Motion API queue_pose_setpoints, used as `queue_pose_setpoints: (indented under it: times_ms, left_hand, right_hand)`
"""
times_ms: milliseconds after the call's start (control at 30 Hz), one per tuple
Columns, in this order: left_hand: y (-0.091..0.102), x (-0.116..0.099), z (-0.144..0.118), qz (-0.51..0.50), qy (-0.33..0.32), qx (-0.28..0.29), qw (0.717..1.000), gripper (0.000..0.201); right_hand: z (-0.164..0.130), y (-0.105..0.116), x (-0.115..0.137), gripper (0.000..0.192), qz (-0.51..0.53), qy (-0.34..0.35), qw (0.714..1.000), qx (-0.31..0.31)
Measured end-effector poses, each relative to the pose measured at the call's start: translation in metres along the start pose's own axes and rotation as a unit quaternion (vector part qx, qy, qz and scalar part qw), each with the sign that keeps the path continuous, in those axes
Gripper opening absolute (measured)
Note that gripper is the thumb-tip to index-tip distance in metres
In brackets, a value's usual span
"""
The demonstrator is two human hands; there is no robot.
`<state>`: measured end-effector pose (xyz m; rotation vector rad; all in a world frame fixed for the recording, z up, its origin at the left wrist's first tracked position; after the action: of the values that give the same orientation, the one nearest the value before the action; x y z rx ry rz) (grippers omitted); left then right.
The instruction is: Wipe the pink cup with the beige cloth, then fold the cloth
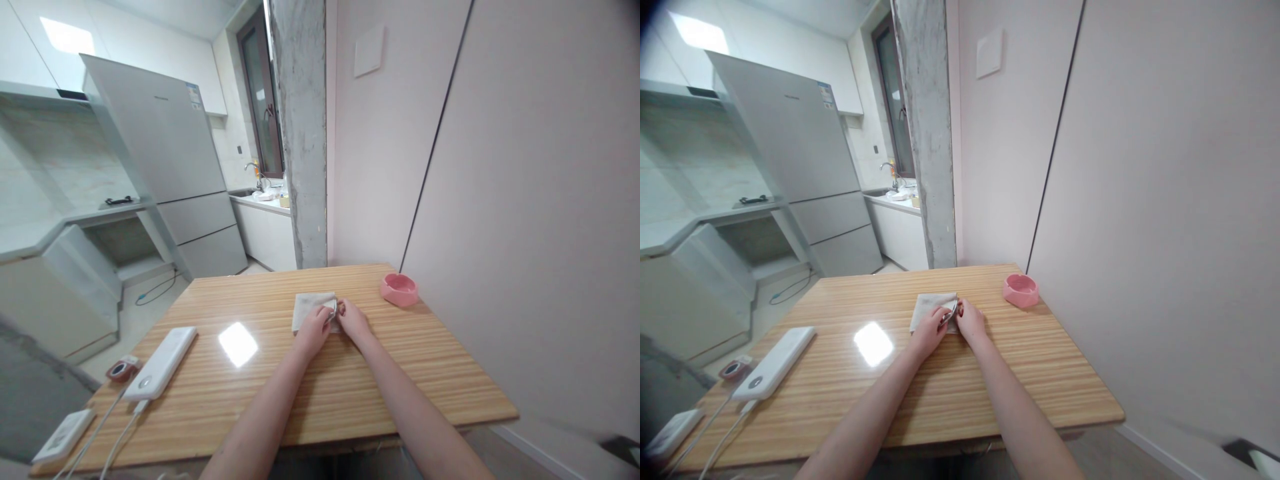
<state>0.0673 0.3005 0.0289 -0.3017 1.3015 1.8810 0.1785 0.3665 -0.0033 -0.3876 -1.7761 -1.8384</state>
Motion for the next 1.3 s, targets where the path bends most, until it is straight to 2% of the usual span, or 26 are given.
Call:
queue_pose_setpoints:
  times_ms: [167, 300, 333, 433, 500, 600, 700, 800, 900, 1000, 1100, 1200, 1300]
  left_hand:
    - [0.008, -0.008, -0.001, -0.010, -0.001, 0.008, 1.000, 0.038]
    - [0.044, 0.018, -0.004, 0.027, 0.067, -0.076, 0.995, 0.035]
    - [0.050, 0.028, -0.006, 0.046, 0.095, -0.078, 0.991, 0.036]
    - [0.044, 0.052, -0.011, 0.093, 0.162, -0.006, 0.982, 0.041]
    - [0.033, 0.052, -0.013, 0.086, 0.158, 0.035, 0.983, 0.045]
    - [0.023, 0.034, -0.010, 0.033, 0.099, 0.023, 0.994, 0.043]
    - [0.028, 0.028, -0.007, 0.005, 0.077, -0.024, 0.997, 0.037]
    - [0.036, 0.043, -0.007, -0.013, 0.099, -0.055, 0.994, 0.027]
    - [0.040, 0.061, -0.009, -0.044, 0.124, -0.073, 0.989, 0.022]
    - [0.040, 0.067, -0.010, -0.059, 0.132, -0.075, 0.987, 0.020]
    - [0.039, 0.067, -0.010, -0.063, 0.147, -0.074, 0.984, 0.018]
    - [0.040, 0.069, -0.012, -0.065, 0.183, -0.079, 0.978, 0.019]
    - [0.037, 0.068, -0.012, -0.060, 0.187, -0.057, 0.979, 0.017]
  right_hand:
    - [0.000, -0.002, -0.002, 0.032, 0.006, -0.012, 1.000, 0.002]
    - [0.000, 0.008, -0.003, 0.034, 0.026, -0.009, 0.997, -0.072]
    - [-0.001, 0.013, 0.001, 0.032, 0.031, 0.007, 0.995, -0.097]
    - [-0.009, 0.029, 0.018, 0.027, 0.031, 0.085, 0.983, -0.160]
    - [-0.016, 0.035, 0.034, 0.026, 0.018, 0.141, 0.974, -0.174]
    - [-0.024, 0.025, 0.053, 0.031, -0.016, 0.205, 0.970, -0.132]
    - [-0.027, 0.000, 0.055, 0.036, -0.092, 0.179, 0.978, -0.062]
    - [-0.031, -0.018, 0.046, 0.043, -0.174, 0.117, 0.977, -0.025]
    - [-0.039, -0.019, 0.039, 0.052, -0.206, 0.105, 0.973, 0.010]
    - [-0.047, -0.006, 0.021, 0.057, -0.209, 0.099, 0.971, 0.056]
    - [-0.051, 0.018, -0.018, 0.062, -0.177, 0.093, 0.977, 0.078]
    - [-0.055, 0.052, -0.075, 0.061, -0.157, 0.075, 0.984, 0.039]
    - [-0.062, 0.079, -0.128, 0.053, -0.140, 0.082, 0.987, -0.005]
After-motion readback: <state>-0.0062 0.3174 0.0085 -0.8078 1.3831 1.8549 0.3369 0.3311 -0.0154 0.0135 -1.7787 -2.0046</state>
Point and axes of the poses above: each hand's wrist, its own z-axis towards the middle knuckle, its own y-axis out of the back of the hand, x = y × z, the point moved 8 cm from there along z, towards the middle knuckle, and after that the axes turned 8 degrees about -z, right-handed, at the moved point
